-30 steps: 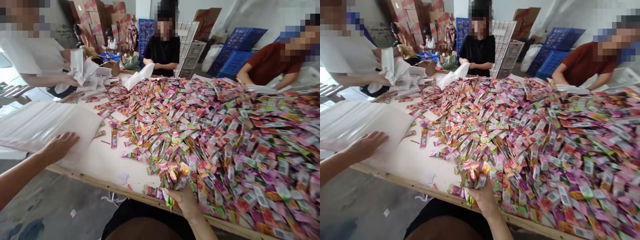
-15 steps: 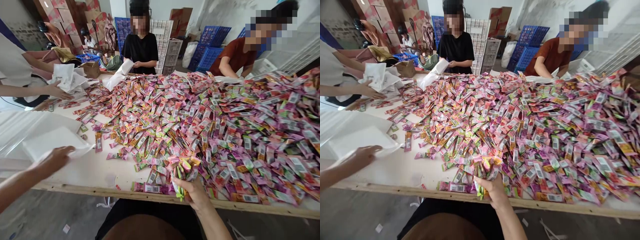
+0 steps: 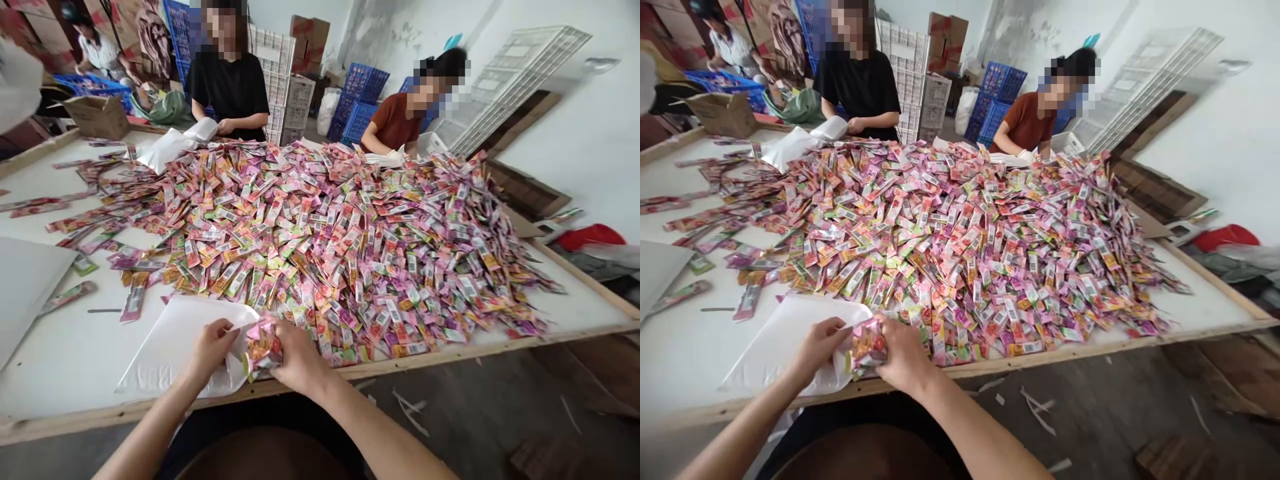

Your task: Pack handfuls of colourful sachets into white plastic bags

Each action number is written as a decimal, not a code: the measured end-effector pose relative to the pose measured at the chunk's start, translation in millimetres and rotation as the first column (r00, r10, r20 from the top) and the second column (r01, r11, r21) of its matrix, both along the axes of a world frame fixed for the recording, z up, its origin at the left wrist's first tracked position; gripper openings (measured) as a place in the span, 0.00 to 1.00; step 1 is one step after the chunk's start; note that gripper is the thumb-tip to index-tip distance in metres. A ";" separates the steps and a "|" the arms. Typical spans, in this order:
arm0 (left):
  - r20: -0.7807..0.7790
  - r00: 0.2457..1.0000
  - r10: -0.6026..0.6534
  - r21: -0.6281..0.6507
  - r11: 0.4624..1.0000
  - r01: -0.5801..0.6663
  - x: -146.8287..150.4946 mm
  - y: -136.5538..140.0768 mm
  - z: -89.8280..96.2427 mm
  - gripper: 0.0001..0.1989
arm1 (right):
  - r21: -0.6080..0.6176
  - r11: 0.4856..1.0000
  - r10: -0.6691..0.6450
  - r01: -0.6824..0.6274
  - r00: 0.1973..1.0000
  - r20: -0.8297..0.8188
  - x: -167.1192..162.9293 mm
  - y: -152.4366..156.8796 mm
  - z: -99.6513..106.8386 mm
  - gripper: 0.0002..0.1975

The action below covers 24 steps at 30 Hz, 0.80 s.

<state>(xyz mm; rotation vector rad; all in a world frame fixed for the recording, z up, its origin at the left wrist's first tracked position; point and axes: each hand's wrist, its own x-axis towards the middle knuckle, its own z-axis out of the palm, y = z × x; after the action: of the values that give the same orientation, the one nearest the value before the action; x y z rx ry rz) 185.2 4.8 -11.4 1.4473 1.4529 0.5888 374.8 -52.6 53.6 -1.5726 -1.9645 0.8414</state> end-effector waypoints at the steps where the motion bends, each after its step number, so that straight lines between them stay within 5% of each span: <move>1: -0.027 1.000 -0.006 0.001 1.000 0.006 -2.7 2.3 0.2 0.15 | 0.039 0.998 0.052 -0.057 0.993 0.106 3.2 -2.8 -9.5 0.30; 6: -0.192 0.981 0.010 0.191 0.981 0.028 16.0 8.7 19.3 0.07 | 0.061 0.948 0.256 -0.312 0.864 0.433 2.7 1.6 -21.3 0.32; 11: -0.359 0.932 -0.045 0.313 0.935 0.165 29.0 -7.1 51.1 0.05 | -0.097 0.976 0.218 -0.196 0.854 0.472 -3.0 18.7 -16.9 0.29; 14: -0.478 0.878 0.013 0.393 0.897 0.201 13.3 -23.3 53.4 0.08 | -0.096 0.971 0.236 -0.218 0.822 0.518 -8.5 22.1 -15.2 0.26; 16: -0.501 0.863 0.061 0.527 0.813 0.248 1.9 -29.0 49.8 0.09 | -0.092 0.969 0.242 -0.229 0.810 0.534 -12.7 24.2 -11.9 0.24; 19: -0.539 0.842 0.005 0.678 0.595 0.430 -3.6 -27.2 50.1 0.12 | -0.138 0.965 0.263 -0.224 0.796 0.545 -16.5 30.9 -3.2 0.25; 21: -0.668 0.741 -0.070 0.629 0.479 0.613 2.1 -22.2 57.9 0.11 | -0.209 0.947 0.321 -0.246 0.783 0.533 -17.8 37.6 3.1 0.25; 24: -0.860 0.474 -0.188 0.379 0.386 0.841 17.9 -13.0 75.3 0.10 | -0.314 0.908 0.409 -0.278 0.754 0.514 -22.0 47.6 7.9 0.18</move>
<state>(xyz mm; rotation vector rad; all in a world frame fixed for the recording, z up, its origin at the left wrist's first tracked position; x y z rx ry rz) 203.1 -8.3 63.9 3.0544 1.0130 0.1445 352.7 -4.9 61.5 -1.7597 -2.7473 0.8050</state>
